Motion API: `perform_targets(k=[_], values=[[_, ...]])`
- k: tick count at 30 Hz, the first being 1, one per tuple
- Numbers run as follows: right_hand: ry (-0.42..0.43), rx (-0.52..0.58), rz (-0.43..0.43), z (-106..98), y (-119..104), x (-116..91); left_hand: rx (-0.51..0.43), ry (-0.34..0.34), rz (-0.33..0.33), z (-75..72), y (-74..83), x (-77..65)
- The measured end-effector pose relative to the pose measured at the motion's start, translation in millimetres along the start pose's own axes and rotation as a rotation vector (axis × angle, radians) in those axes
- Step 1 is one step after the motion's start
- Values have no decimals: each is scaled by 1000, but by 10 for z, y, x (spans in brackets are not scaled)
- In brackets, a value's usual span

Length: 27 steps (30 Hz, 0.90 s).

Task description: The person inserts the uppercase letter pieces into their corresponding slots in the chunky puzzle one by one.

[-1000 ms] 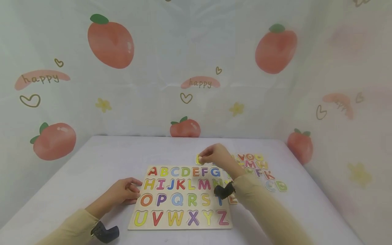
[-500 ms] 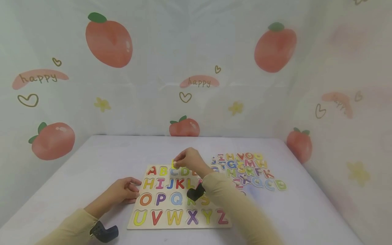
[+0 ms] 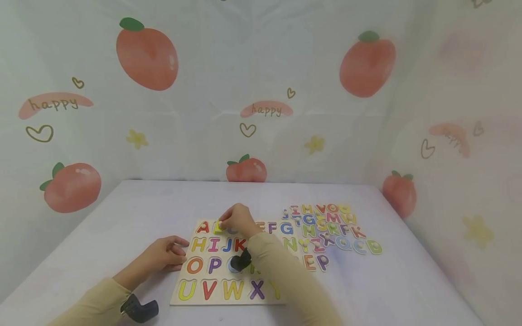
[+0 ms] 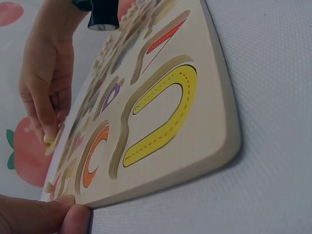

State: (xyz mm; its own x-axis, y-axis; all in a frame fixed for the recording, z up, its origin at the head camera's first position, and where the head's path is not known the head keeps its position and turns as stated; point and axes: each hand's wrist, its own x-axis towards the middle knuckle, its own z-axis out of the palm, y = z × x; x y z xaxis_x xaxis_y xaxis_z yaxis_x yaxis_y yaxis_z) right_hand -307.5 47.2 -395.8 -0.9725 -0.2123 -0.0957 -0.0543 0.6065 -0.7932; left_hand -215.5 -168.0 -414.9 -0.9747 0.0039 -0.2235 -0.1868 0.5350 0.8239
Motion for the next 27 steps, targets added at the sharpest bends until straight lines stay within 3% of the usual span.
perform_targets(k=[9, 27], values=[[17, 17, 35, 98, -24, 18, -5, -1, 0, 10, -4, 9], [10, 32, -4, 171, 24, 37, -2, -1, -3, 7, -16, 20]])
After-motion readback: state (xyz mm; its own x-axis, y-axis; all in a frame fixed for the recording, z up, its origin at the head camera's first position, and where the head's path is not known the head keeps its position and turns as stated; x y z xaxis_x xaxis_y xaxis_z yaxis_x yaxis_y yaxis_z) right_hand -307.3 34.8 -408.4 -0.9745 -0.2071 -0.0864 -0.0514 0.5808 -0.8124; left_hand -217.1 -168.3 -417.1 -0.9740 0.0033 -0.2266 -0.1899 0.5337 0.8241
